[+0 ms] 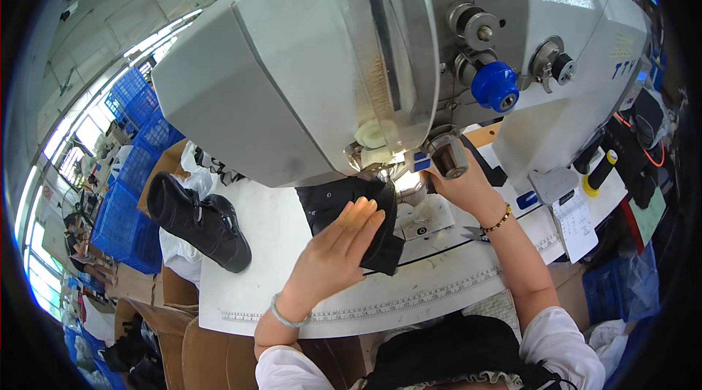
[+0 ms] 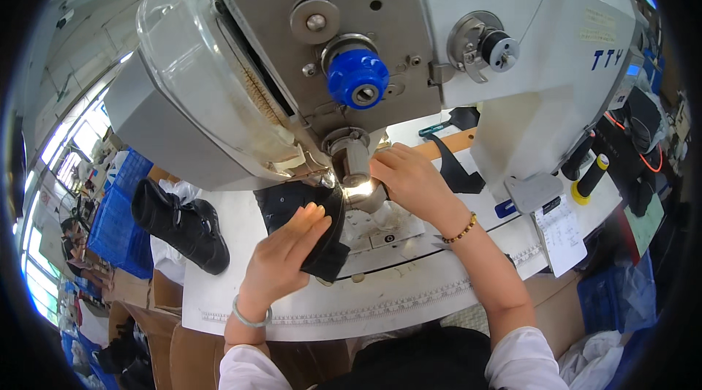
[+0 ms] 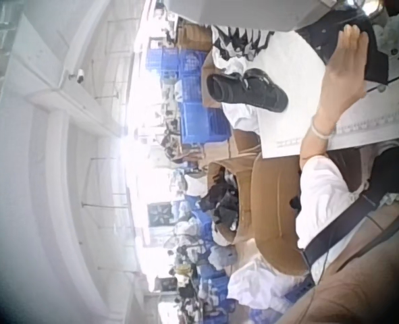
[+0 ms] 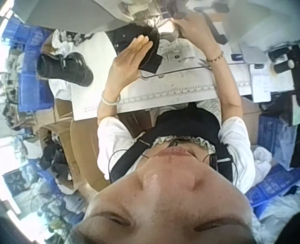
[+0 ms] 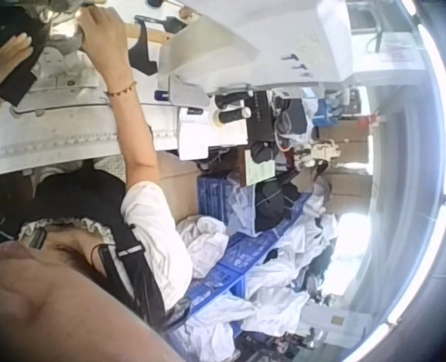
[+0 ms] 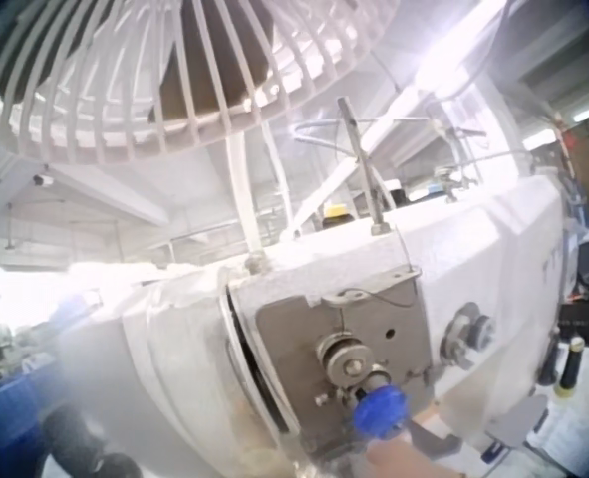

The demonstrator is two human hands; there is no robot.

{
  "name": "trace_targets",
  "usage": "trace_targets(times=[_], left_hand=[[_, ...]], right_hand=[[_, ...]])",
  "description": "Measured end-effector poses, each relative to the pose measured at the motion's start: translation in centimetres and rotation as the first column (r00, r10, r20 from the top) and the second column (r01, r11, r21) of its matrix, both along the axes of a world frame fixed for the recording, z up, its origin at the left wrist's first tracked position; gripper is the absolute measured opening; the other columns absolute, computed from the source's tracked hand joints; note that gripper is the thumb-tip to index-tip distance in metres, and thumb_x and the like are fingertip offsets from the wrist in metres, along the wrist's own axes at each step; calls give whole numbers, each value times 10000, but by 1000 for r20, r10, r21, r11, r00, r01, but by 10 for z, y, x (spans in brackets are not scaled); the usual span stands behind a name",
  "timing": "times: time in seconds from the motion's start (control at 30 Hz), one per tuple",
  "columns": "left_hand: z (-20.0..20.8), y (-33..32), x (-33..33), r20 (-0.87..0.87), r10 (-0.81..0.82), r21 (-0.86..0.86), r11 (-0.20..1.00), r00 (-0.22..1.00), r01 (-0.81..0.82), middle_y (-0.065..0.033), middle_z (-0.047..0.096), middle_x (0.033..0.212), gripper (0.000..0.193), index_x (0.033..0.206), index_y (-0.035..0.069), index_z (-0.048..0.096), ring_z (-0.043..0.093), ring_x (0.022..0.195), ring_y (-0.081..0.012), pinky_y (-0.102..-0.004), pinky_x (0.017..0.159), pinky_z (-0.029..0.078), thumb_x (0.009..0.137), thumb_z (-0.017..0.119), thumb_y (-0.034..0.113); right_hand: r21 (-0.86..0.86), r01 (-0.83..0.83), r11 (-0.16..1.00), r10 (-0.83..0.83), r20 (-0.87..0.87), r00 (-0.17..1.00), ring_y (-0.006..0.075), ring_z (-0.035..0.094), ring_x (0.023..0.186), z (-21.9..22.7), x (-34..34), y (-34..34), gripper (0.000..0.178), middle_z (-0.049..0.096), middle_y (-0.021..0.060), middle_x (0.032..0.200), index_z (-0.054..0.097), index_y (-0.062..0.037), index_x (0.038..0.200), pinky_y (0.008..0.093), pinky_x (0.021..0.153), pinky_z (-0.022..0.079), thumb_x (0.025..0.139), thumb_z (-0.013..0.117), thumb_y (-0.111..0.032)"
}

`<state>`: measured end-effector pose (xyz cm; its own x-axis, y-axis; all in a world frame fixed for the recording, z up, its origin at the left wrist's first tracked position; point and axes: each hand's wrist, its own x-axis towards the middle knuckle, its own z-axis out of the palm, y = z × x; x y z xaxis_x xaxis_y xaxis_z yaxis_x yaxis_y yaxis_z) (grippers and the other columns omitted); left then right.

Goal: The person turns and handles a boot piece, places it away, and retrieves another boot piece from a container. The person then positions the boot piece under a sewing machine needle and stitches along the edges, guiding the material with both hands.

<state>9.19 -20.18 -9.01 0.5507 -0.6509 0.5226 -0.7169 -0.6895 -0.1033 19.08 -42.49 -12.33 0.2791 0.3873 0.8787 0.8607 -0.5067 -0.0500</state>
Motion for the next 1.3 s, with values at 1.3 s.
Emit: trace_targets(times=[1.3], left_hand=[[-6,-8,-6,201,23,211,975,979,-66,-220,564,1138,435,1101,-103,559,547,1091,-339,-366,948,467,672,488,-83]], right_hand=[[162,-93,982,120,-167,979,247,490,621,-14,10,2,169,530,67,692,520,-43,730,335,555,408,615,604,49]])
